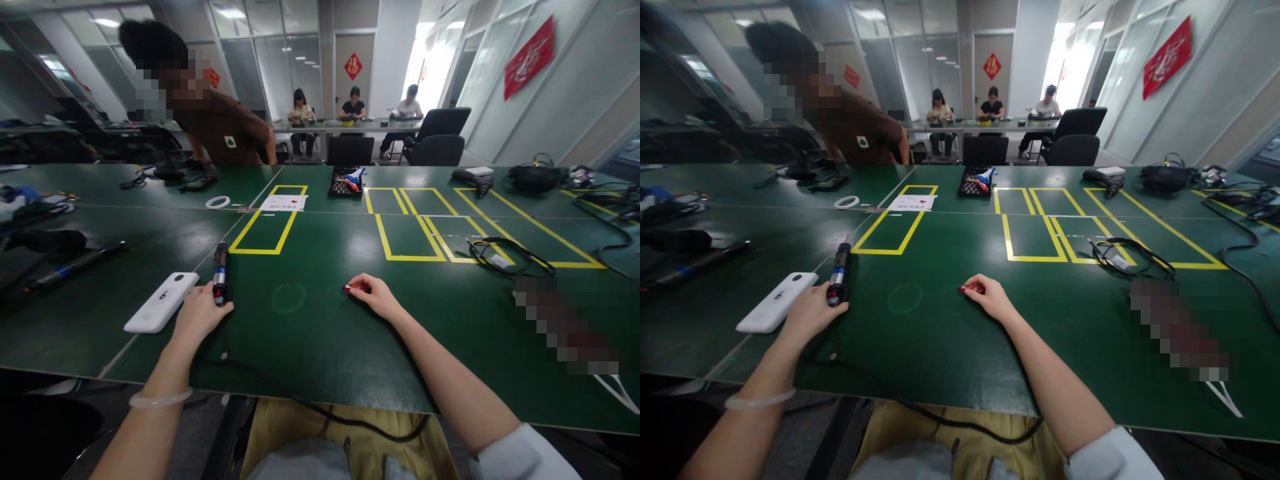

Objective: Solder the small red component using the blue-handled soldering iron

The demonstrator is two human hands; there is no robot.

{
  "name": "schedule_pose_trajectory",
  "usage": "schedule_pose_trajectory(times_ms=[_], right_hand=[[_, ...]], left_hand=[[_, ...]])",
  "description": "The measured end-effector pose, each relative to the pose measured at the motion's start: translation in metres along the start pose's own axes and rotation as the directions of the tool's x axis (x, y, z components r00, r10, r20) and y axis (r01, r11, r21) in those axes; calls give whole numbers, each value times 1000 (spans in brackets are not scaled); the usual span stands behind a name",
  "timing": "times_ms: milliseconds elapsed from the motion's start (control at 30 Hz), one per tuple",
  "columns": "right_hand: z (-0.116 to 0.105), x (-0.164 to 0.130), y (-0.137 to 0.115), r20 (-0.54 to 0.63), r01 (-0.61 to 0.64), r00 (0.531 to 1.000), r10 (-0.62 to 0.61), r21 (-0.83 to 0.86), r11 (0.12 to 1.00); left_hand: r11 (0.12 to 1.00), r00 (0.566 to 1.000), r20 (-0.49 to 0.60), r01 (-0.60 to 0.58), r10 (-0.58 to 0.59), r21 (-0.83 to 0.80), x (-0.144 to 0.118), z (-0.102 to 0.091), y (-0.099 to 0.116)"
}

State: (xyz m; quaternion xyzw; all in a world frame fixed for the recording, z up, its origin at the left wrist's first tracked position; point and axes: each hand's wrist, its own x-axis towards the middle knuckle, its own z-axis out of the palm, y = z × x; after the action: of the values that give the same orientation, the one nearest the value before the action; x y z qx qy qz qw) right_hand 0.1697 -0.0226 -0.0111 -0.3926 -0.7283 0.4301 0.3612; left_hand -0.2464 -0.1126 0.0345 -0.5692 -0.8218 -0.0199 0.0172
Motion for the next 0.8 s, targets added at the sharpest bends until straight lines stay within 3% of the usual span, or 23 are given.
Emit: schedule_pose_trajectory(times_ms=[167,333,567,800], right_hand=[[2,1,2,9,9,1000,-9,-4,1000],[1,1,2,12,0,1000,0,-4,1000],[1,1,1,-17,12,1000,-13,-19,1000],[1,1,3,-109,80,991,-80,2,997]], left_hand=[[999,1000,3,-31,32,-7,-3,-3,38],[985,984,-38,-171,172,11,-8,-7,100],[930,925,-102,-368,365,-2,-26,-7,186],[864,862,-145,-499,487,-64,-43,-4,242]])
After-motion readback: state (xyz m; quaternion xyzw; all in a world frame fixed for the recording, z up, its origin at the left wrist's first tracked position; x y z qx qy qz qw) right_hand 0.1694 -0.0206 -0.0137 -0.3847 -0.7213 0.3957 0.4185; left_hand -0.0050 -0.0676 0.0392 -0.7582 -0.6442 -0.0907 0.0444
